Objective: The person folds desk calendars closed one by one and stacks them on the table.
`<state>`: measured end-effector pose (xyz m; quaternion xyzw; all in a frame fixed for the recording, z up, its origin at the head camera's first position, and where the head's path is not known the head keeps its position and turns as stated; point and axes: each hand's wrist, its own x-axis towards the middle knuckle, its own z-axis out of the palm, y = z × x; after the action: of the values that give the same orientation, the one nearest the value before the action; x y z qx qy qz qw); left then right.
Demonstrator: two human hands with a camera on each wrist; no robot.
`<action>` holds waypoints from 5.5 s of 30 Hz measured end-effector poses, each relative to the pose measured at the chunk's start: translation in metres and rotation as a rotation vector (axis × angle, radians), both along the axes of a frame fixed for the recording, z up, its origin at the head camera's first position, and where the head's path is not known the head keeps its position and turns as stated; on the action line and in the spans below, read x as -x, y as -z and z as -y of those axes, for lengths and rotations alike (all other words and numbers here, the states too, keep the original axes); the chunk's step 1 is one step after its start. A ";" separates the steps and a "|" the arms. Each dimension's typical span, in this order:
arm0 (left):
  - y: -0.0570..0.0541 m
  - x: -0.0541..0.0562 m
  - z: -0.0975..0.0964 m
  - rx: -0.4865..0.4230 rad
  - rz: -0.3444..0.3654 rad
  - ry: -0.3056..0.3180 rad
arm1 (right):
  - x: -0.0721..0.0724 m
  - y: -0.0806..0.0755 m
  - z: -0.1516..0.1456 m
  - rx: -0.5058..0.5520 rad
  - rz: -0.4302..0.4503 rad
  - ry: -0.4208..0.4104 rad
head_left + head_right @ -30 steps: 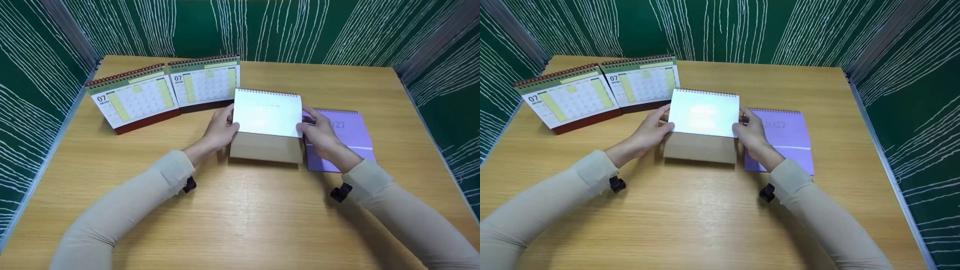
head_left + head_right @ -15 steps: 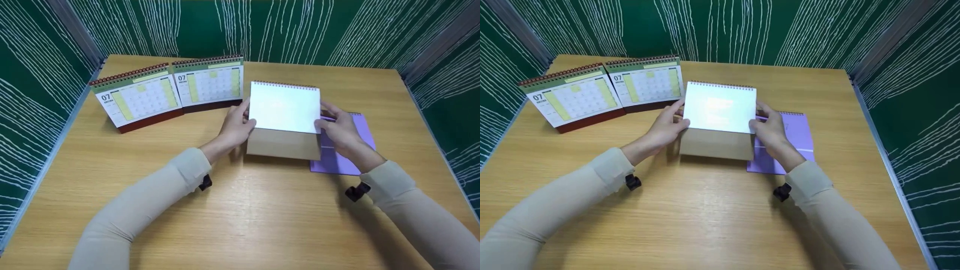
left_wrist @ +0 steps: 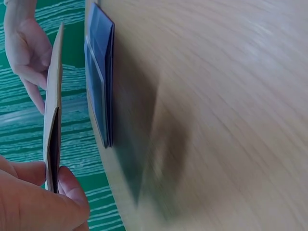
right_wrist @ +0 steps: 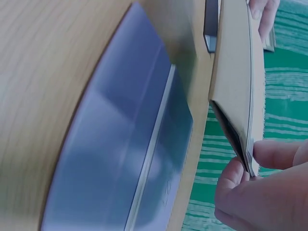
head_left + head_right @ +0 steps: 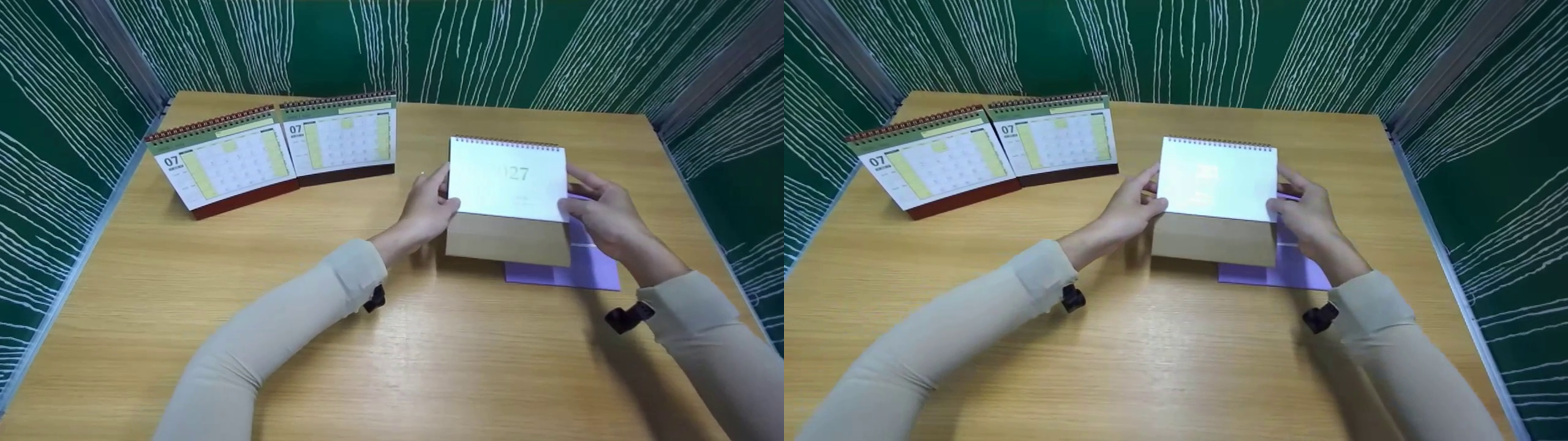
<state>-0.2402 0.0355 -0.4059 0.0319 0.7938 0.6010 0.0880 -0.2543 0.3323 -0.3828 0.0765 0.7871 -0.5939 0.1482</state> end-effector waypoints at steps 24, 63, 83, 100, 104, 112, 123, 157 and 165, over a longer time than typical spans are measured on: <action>0.021 -0.002 -0.072 -0.161 0.127 0.023 | 0.000 0.014 -0.075 -0.197 0.065 -0.039; 0.041 0.001 -0.090 0.018 0.062 0.060 | 0.006 0.037 -0.093 -0.256 0.159 -0.035; 0.043 -0.003 -0.090 0.212 -0.070 0.096 | 0.004 0.045 -0.085 -0.379 0.086 -0.060; 0.042 0.000 -0.077 0.151 -0.005 0.123 | -0.002 0.046 -0.067 -0.664 -0.115 -0.090; 0.037 0.001 -0.061 0.120 0.008 0.141 | -0.005 0.038 -0.059 -0.752 -0.198 -0.105; 0.016 0.008 -0.004 0.132 -0.014 0.134 | -0.004 0.020 -0.046 -0.814 -0.300 -0.154; -0.004 0.005 0.079 0.185 -0.082 0.079 | -0.008 -0.005 -0.014 -0.748 -0.381 -0.194; -0.017 0.007 0.203 0.185 -0.184 -0.331 | 0.015 -0.014 0.109 -0.283 -0.417 -0.171; -0.008 0.010 0.206 0.165 -0.164 -0.395 | 0.025 -0.012 0.129 -0.251 -0.418 -0.158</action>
<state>-0.2501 -0.1702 -0.3977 -0.0827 0.8356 0.5349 -0.0941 -0.2794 0.2033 -0.3709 -0.0918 0.8717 -0.4811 0.0174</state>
